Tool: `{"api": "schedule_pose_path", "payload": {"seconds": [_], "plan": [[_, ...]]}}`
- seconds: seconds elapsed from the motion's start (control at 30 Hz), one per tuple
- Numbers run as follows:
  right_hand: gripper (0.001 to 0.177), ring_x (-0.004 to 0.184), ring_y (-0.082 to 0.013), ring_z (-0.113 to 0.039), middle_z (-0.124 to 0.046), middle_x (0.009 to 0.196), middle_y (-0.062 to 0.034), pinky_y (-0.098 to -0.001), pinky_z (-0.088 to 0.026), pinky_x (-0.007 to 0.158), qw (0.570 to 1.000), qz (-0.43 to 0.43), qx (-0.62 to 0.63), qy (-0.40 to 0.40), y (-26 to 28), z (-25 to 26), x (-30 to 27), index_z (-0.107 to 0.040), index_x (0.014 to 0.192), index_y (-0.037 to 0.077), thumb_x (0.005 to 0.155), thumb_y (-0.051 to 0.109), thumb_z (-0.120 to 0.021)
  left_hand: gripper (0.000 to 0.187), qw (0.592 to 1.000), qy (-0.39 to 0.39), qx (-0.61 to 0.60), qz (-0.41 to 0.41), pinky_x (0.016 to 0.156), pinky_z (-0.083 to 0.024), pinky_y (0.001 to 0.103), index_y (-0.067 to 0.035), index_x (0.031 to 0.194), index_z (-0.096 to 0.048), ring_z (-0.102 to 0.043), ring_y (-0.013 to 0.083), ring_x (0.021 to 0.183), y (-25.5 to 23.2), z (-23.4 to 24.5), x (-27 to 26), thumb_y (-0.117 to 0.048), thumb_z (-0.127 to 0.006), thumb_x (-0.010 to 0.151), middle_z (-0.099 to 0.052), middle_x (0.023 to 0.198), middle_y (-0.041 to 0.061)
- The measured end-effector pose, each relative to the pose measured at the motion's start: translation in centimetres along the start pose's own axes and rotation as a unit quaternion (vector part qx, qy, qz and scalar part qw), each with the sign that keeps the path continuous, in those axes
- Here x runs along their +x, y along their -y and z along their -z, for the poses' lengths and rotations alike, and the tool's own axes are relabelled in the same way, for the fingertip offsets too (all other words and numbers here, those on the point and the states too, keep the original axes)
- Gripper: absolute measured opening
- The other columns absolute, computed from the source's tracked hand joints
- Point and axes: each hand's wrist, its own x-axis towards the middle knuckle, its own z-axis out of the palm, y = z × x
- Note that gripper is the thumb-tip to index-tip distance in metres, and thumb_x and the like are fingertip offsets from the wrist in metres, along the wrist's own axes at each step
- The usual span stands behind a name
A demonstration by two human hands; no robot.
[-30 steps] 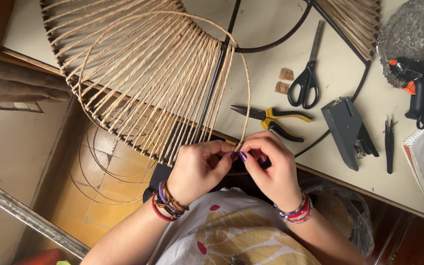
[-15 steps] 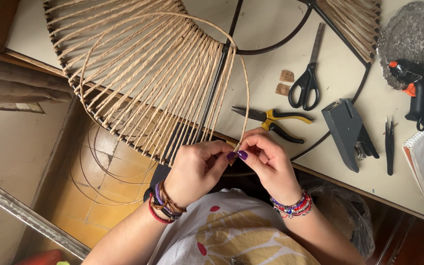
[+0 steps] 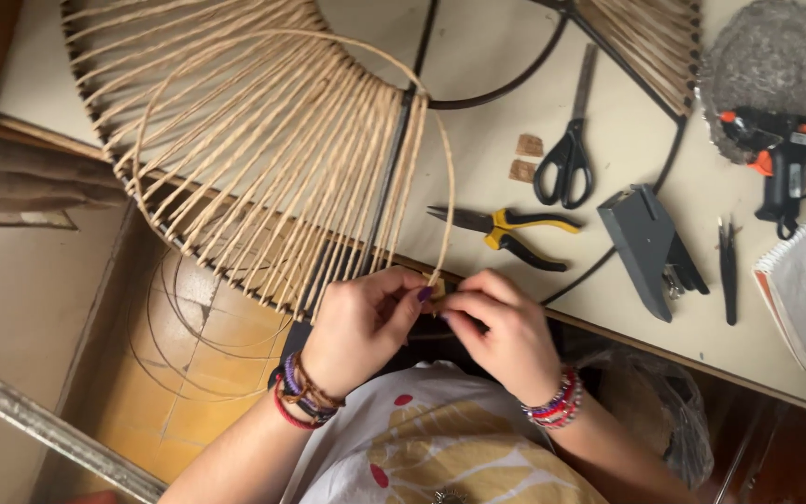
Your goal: Assembling a wooden lampshade by securing sticks to a frame using a stapler, pliers, and a glue gun.
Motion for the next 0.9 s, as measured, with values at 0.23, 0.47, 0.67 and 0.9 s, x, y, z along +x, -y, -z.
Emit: {"api": "schedule_pose_path", "payload": {"seconds": [0.23, 0.47, 0.67, 0.9], "plan": [[0.006, 0.091, -0.0265, -0.063, -0.068, 0.097, -0.0076, -0.0379, -0.049, 0.089, 1.000, 0.011, -0.017, 0.007, -0.4, 4.8, -0.9, -0.062, 0.100, 0.005, 0.098, 0.000, -0.058, 0.017, 0.996, 0.053, 0.064, -0.011, 0.061, -0.051, 0.027, -0.025, 0.099, -0.078, -0.067, 0.0071, 0.061, -0.2, 0.3, -0.3, -0.036, -0.066, 0.092, -0.079, 0.077, -0.009], [0.051, 0.122, -0.0394, -0.052, -0.053, 0.140, -0.0197, -0.0514, -0.040, 0.109, 0.944, -0.141, -0.281, -0.096, -7.0, 11.0, -5.5, -0.049, 0.142, 0.000, 0.098, 0.022, -0.061, 0.016, 0.997, 0.009, 0.025, 0.073, 0.069, -0.060, 0.017, -0.012, 0.099, -0.079, -0.082, 0.0038, 0.079, 0.4, -1.4, -0.5, -0.022, -0.071, 0.090, -0.087, 0.083, -0.002], [0.078, 0.119, -0.0379, -0.053, -0.056, 0.130, -0.0195, -0.0513, -0.043, 0.100, 0.878, -0.245, -0.409, -0.045, -12.2, 11.0, -7.8, -0.045, 0.147, -0.002, 0.093, 0.050, -0.065, 0.022, 0.995, -0.030, 0.061, 0.069, 0.060, -0.058, 0.017, -0.011, 0.098, -0.079, -0.075, 0.0016, 0.065, 0.0, -1.7, -0.7, -0.029, -0.073, 0.088, -0.085, 0.079, -0.001], [0.038, 0.077, -0.0182, -0.058, -0.061, 0.085, -0.0078, -0.0341, -0.048, 0.076, 0.912, -0.240, 0.329, -0.050, -8.4, 12.1, -6.8, -0.061, 0.096, 0.005, 0.106, 0.038, -0.044, 0.023, 0.998, 0.024, -0.010, 0.066, 0.079, -0.063, 0.021, -0.013, 0.108, -0.079, -0.084, 0.0074, 0.088, -0.2, -1.1, -1.0, -0.019, -0.063, 0.093, -0.088, 0.096, 0.000]]}}
